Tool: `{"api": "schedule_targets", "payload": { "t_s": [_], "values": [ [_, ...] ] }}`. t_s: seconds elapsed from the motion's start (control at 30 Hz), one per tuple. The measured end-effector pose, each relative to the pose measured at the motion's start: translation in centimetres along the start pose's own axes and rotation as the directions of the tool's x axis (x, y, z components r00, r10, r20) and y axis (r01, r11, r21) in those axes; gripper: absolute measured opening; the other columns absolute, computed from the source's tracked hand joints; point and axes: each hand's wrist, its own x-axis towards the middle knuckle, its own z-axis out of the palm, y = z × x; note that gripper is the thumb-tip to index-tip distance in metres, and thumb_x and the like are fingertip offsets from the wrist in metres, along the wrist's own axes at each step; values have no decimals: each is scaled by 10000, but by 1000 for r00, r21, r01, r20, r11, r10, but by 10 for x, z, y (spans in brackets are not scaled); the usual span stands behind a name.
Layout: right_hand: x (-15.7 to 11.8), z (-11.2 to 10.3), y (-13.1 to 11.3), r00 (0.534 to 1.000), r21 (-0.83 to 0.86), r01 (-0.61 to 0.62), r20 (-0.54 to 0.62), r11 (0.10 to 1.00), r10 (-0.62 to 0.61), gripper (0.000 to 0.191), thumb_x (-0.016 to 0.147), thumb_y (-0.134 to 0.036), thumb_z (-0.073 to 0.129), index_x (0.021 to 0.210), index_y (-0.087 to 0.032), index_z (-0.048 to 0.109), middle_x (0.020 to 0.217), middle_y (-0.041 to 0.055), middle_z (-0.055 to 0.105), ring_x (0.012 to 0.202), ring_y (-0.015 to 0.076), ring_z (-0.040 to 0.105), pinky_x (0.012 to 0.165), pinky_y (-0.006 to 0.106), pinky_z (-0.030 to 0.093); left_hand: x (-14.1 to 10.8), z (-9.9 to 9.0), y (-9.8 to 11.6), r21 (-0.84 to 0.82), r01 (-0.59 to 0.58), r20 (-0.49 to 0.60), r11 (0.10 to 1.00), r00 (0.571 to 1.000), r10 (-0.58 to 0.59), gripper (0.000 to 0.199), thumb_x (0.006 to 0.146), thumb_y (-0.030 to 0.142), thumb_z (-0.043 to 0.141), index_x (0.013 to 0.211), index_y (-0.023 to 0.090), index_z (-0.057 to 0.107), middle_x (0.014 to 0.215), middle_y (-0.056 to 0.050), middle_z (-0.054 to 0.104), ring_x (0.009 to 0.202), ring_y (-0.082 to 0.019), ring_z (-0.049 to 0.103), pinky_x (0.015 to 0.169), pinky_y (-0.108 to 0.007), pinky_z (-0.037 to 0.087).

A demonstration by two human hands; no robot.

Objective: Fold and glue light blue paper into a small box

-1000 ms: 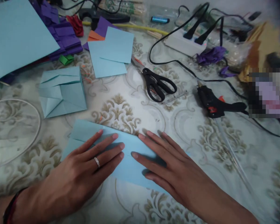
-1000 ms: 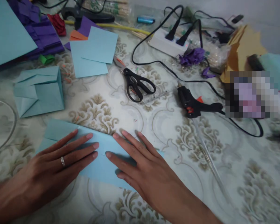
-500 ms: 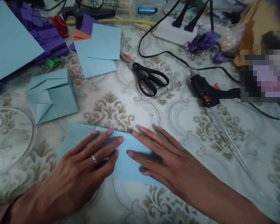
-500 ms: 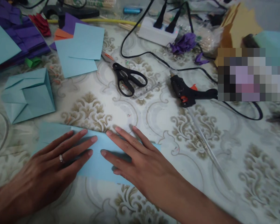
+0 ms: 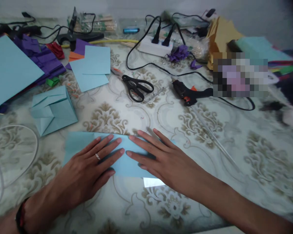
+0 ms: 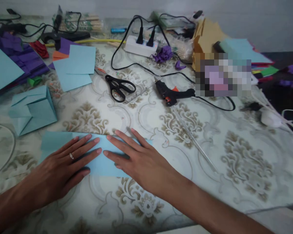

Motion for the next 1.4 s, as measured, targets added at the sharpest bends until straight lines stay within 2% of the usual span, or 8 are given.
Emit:
{"api": "schedule_targets", "payload": {
  "t_s": [0.23,0.47,0.67,0.87,1.07,1.17,1.3,1.4],
  "values": [
    [-40,-3,8,996,-56,-83,-47,995,80,536,1017,-88,570,1499,-321,591,1691,29,430,1623,272,254,1306,621,240,1,2,-2,-19,-4,-31,1000,1000,3,500,1088,283,511,1584,235,486,1682,-71,454,1570,-281,398,1281,-504,385],
    [-71,-11,20,989,-88,-130,-89,988,122,503,1016,-81,550,1450,-321,635,1696,74,418,1629,293,223,1267,649,297,6,-3,0,36,-43,-53,998,998,45,463,1052,196,519,1514,197,549,1663,-65,487,1579,-275,380,1302,-479,345],
    [-85,-14,23,982,-85,-167,-97,982,159,428,1056,-140,540,1412,-345,659,1673,64,460,1627,271,244,1265,643,297,17,-5,1,34,-117,-47,993,992,119,413,1014,66,504,1411,144,586,1664,-98,479,1585,-273,367,1299,-492,371],
    [-86,-16,23,981,-74,-168,-110,983,159,422,1043,-133,564,1407,-320,667,1684,87,440,1627,281,244,1272,639,280,29,-3,-1,-60,-195,-163,979,969,183,251,1025,71,607,1263,145,639,1537,-115,623,1517,-280,486,1238,-520,477],
    [-86,-15,27,986,-68,-138,-102,988,130,412,1039,-157,562,1404,-315,671,1703,91,406,1626,301,246,1271,653,271,17,3,-9,-20,-157,-188,987,971,150,365,1061,160,589,1426,151,594,1512,-122,642,1488,-271,524,1233,-491,482],
    [-87,-12,29,983,-64,-140,-130,988,131,384,1061,-186,540,1387,-336,679,1700,64,415,1625,286,252,1272,637,290,10,3,-11,-29,-118,-138,993,984,113,431,1065,144,551,1494,184,546,1537,-98,625,1508,-269,500,1266,-505,429],
    [-87,-8,31,980,-54,-127,-164,990,117,392,1067,-188,512,1380,-356,678,1709,19,401,1618,279,276,1272,621,315,2,0,-11,-40,-87,-84,995,993,83,465,1069,115,504,1532,156,500,1587,-113,573,1547,-263,440,1297,-508,371],
    [-89,-8,30,980,-55,-127,-161,990,116,422,1058,-164,504,1394,-364,663,1712,14,394,1612,291,292,1258,641,337,-8,-2,-8,-5,-14,-58,1000,998,13,495,1078,128,495,1570,155,455,1610,-115,548,1557,-260,422,1300,-509,365]
  ]
}}
